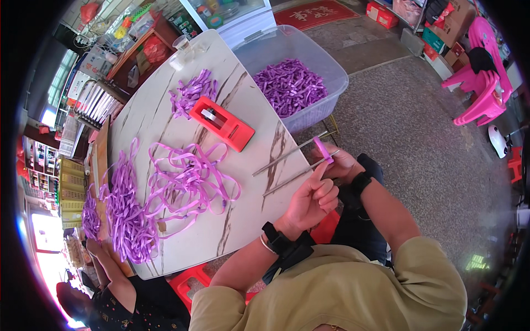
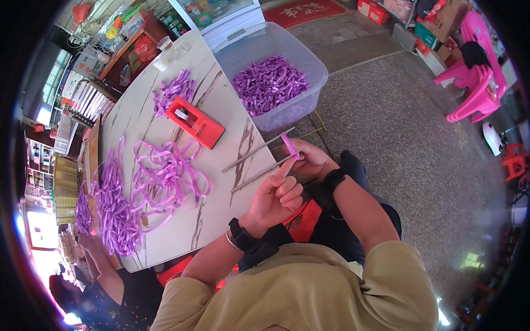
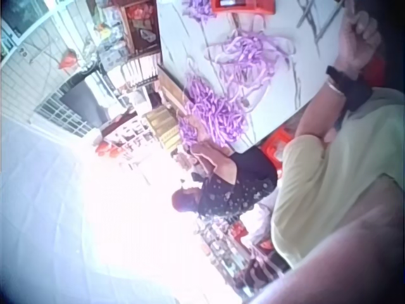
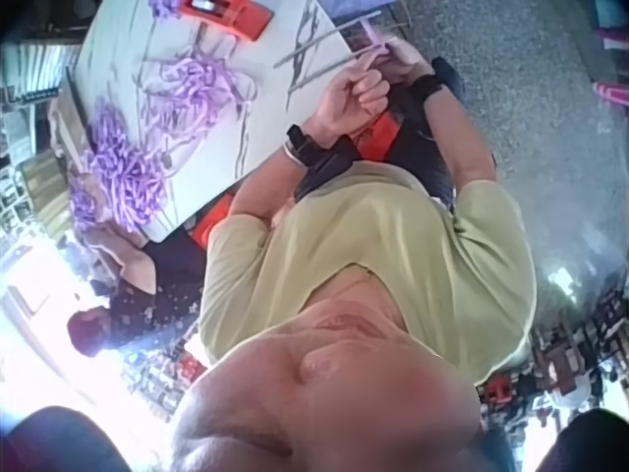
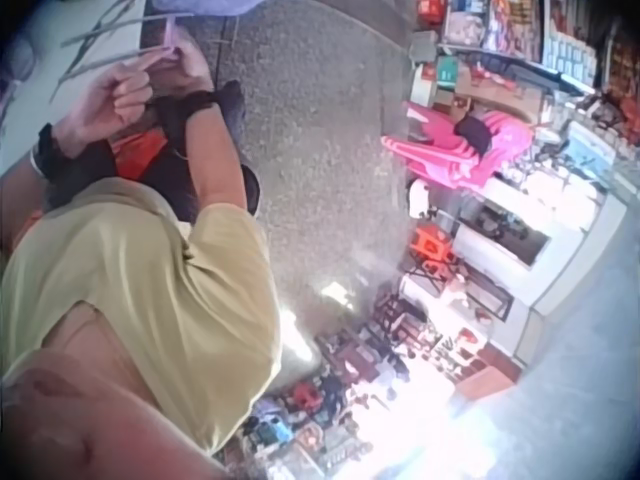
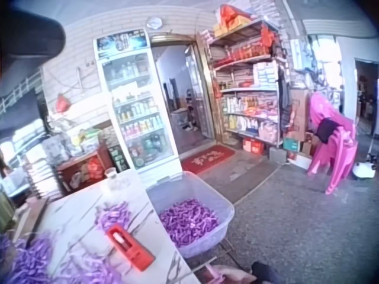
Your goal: Manually processing and sorting purple plastic ribbons into a container at a table.
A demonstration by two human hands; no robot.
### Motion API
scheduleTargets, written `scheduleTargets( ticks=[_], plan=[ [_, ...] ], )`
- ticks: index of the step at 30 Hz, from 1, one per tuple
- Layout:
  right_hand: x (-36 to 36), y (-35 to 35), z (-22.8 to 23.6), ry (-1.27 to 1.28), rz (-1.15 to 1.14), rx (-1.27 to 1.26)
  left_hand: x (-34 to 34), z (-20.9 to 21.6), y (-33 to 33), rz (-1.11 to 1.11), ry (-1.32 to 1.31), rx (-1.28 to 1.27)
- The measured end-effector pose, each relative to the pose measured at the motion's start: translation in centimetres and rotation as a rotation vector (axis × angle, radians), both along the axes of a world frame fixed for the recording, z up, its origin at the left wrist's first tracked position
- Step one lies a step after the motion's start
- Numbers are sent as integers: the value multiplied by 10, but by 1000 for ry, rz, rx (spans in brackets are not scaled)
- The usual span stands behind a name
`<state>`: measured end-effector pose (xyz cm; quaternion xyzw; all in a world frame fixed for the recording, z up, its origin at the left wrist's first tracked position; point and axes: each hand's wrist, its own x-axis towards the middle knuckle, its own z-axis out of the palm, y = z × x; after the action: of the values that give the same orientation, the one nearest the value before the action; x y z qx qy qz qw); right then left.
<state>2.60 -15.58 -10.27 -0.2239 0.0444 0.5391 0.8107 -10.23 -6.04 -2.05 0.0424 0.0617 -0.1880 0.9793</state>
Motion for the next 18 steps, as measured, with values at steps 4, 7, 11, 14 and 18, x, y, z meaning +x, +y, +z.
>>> scheduleTargets(
  ticks=[4, 7, 11, 14, 18],
  plan=[
    [17, -11, 13, -178, 49, 8, 2, 1, 0, -23, -18, 8],
    [31, -17, 35, -373, 223, -155, 0, 2, 1, -16, 6, 1],
    [50, -24, 54, -492, 330, -324, 1, 0, 0, -14, 25, -43],
    [53, -30, 70, -664, 433, -456, 1, 0, 0, -12, 32, -53],
    [51, -41, 75, -599, 447, -525, 0, -3, 1, -15, 8, -86]
  ],
)
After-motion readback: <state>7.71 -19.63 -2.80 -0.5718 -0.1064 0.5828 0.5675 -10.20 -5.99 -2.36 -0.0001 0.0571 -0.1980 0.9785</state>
